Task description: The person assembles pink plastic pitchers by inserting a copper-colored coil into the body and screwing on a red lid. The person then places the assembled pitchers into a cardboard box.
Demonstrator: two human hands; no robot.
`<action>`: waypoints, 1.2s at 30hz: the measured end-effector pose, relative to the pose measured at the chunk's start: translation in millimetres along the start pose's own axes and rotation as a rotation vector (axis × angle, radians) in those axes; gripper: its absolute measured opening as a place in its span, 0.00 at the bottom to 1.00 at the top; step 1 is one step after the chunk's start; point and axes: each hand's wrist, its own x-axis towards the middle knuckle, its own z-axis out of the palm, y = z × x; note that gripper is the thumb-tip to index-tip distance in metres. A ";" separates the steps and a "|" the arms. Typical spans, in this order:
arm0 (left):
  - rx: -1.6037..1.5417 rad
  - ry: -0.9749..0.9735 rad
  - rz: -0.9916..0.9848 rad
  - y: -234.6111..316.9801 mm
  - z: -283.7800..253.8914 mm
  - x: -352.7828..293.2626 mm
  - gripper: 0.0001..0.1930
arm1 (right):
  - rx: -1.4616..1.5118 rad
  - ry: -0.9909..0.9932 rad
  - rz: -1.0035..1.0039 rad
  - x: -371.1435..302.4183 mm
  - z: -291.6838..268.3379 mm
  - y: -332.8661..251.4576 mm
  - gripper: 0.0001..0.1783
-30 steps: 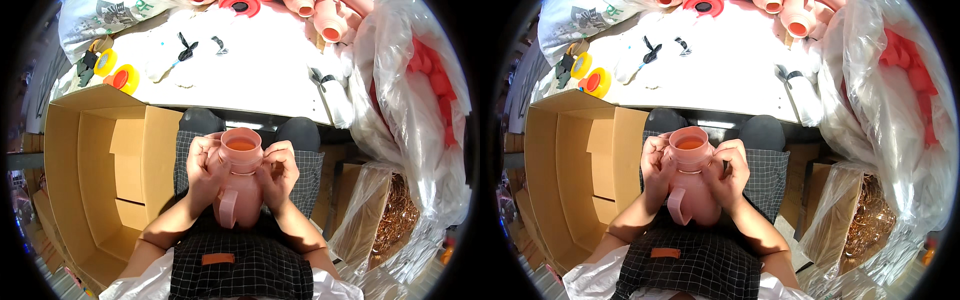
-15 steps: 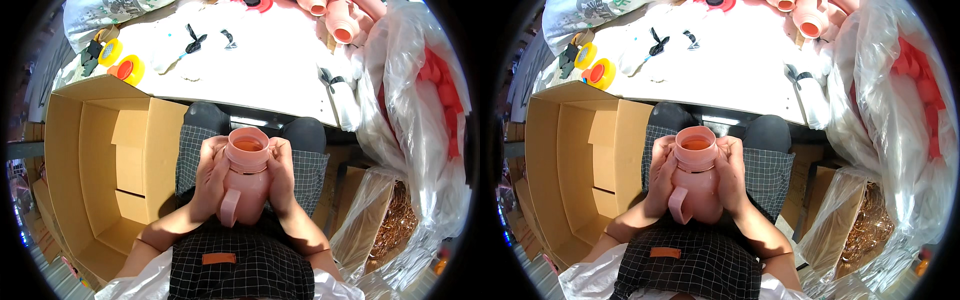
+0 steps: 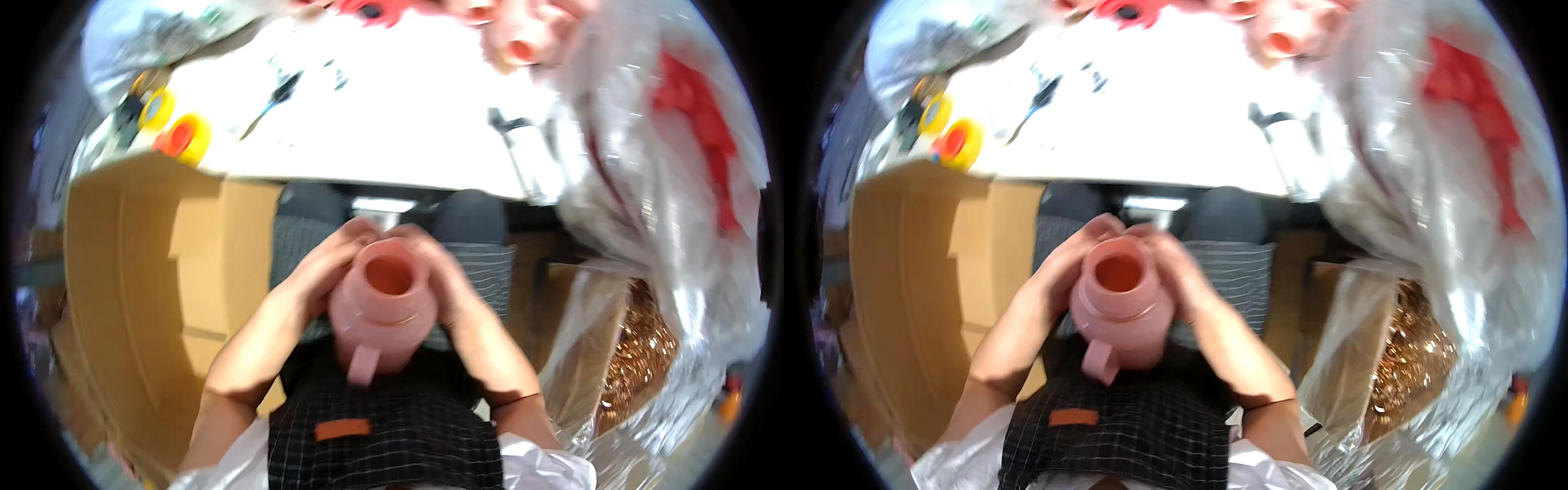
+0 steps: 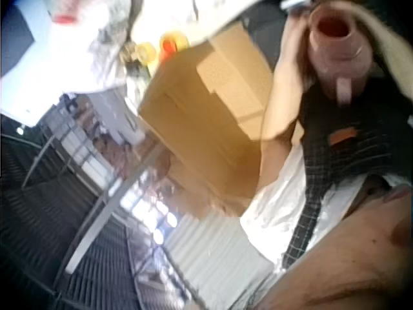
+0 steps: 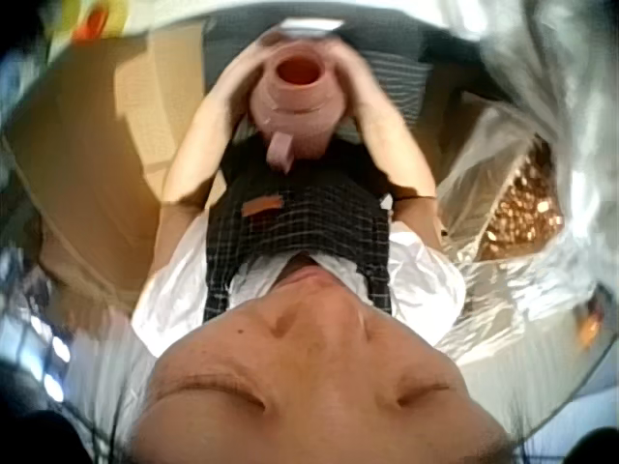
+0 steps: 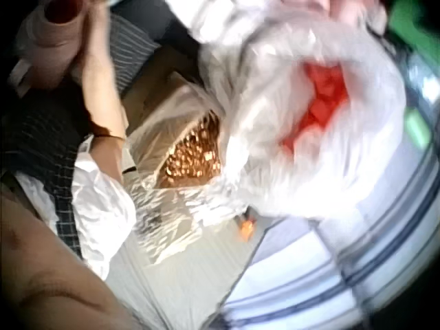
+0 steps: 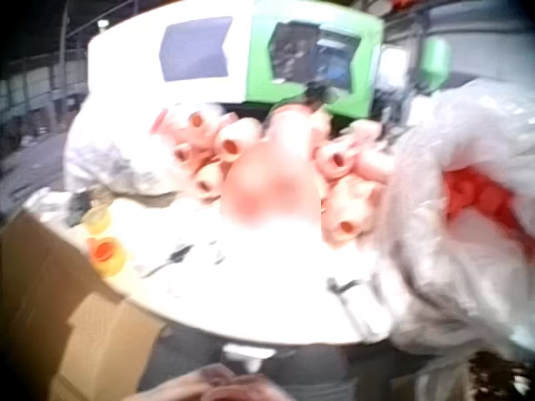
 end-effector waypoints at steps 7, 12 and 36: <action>0.103 0.337 -0.191 -85.4 -27.7 -67.9 0.19 | 0.131 0.127 -0.439 -48.1 -36.6 2.3 0.23; 0.731 0.211 0.044 -52.5 35.5 -39.9 0.21 | -0.340 -0.067 -0.818 -54.6 -24.8 -26.0 0.19; -0.243 0.420 0.216 -41.5 -6.3 10.3 0.32 | -1.049 1.114 -1.604 -12.5 -140.5 -257.5 0.41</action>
